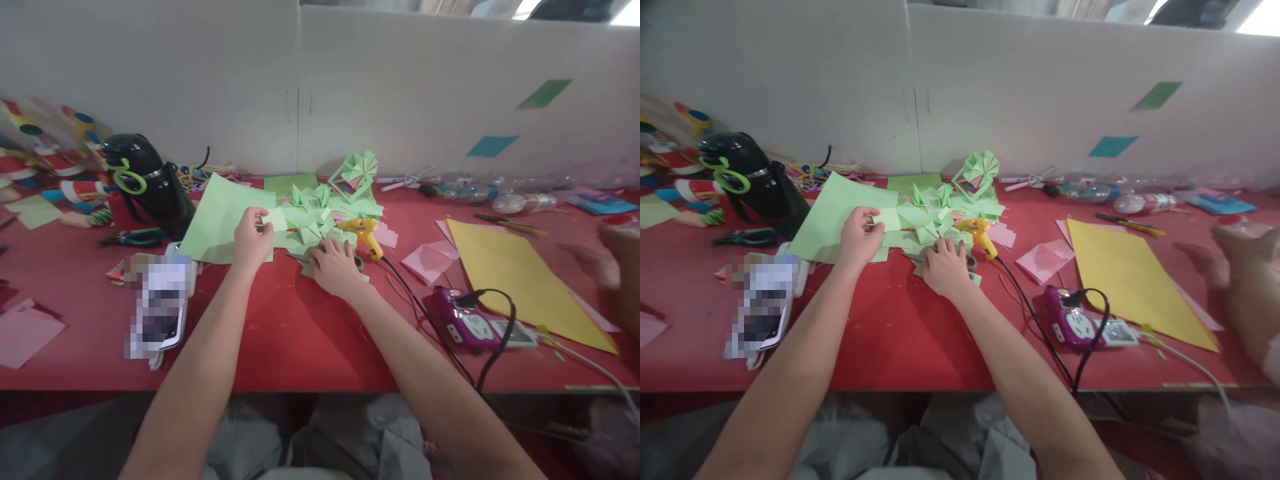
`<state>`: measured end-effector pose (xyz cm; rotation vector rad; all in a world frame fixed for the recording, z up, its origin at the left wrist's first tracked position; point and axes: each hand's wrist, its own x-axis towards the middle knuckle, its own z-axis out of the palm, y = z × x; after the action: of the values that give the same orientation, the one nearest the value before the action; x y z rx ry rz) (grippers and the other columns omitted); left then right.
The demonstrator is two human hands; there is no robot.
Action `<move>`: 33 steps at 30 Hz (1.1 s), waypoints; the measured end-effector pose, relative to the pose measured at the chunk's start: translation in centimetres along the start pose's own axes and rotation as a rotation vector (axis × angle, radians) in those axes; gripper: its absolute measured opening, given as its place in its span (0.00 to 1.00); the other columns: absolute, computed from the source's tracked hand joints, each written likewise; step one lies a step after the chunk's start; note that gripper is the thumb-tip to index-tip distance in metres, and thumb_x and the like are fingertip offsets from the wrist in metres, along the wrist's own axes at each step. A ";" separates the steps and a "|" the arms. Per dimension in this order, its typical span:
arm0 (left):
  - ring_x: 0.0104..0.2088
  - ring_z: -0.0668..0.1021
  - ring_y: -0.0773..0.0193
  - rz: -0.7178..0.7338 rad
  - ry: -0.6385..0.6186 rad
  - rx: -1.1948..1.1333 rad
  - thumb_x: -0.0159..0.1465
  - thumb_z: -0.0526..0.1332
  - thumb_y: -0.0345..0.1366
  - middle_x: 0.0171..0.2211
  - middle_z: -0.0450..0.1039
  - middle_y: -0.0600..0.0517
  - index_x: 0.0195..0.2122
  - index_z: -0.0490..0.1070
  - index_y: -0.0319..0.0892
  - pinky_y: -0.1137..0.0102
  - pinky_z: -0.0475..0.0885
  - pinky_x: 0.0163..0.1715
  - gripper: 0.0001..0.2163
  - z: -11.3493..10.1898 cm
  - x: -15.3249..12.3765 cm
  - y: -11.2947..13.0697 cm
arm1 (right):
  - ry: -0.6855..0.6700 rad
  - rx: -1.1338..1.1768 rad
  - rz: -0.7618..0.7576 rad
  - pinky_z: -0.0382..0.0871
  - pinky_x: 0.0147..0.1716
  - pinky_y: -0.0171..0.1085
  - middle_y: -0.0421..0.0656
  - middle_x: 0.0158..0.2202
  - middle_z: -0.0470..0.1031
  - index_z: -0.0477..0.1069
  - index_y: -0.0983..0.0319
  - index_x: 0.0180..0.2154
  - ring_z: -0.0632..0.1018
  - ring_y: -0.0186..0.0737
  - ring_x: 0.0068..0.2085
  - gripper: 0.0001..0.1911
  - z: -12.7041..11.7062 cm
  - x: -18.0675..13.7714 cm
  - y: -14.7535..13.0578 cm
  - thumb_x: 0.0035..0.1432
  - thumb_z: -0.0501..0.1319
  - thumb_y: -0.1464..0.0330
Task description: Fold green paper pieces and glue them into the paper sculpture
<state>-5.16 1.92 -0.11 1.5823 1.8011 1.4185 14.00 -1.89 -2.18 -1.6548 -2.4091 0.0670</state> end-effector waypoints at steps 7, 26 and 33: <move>0.31 0.74 0.66 0.088 -0.092 -0.013 0.59 0.59 0.29 0.36 0.73 0.52 0.39 0.70 0.44 0.69 0.70 0.38 0.08 0.0 -0.2 0.2 | 0.088 0.097 -0.018 0.60 0.58 0.57 0.51 0.52 0.72 0.74 0.61 0.47 0.72 0.52 0.54 0.17 -0.4 0.0 0.6 0.65 0.49 0.68; 0.28 0.77 0.66 -0.057 -0.354 -0.200 0.55 0.66 0.31 0.42 0.77 0.47 0.50 0.75 0.42 0.71 0.73 0.26 0.20 0.4 -1.4 1.5 | 0.261 0.423 0.500 0.68 0.39 0.42 0.50 0.43 0.76 0.68 0.65 0.50 0.76 0.47 0.42 0.33 -3.1 -0.3 10.5 0.45 0.68 0.55; 0.30 0.77 0.66 -0.024 -0.403 -0.232 0.53 0.68 0.32 0.42 0.76 0.46 0.50 0.75 0.42 0.69 0.74 0.31 0.21 0.7 -1.3 1.0 | 0.127 0.319 0.533 0.62 0.30 0.36 0.46 0.33 0.77 0.74 0.64 0.36 0.74 0.42 0.33 0.15 -2.5 0.6 10.0 0.49 0.65 0.60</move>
<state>-3.66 0.91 -0.05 1.5808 1.3675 1.1477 23.44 2.15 -1.27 -2.0111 -1.7009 0.3938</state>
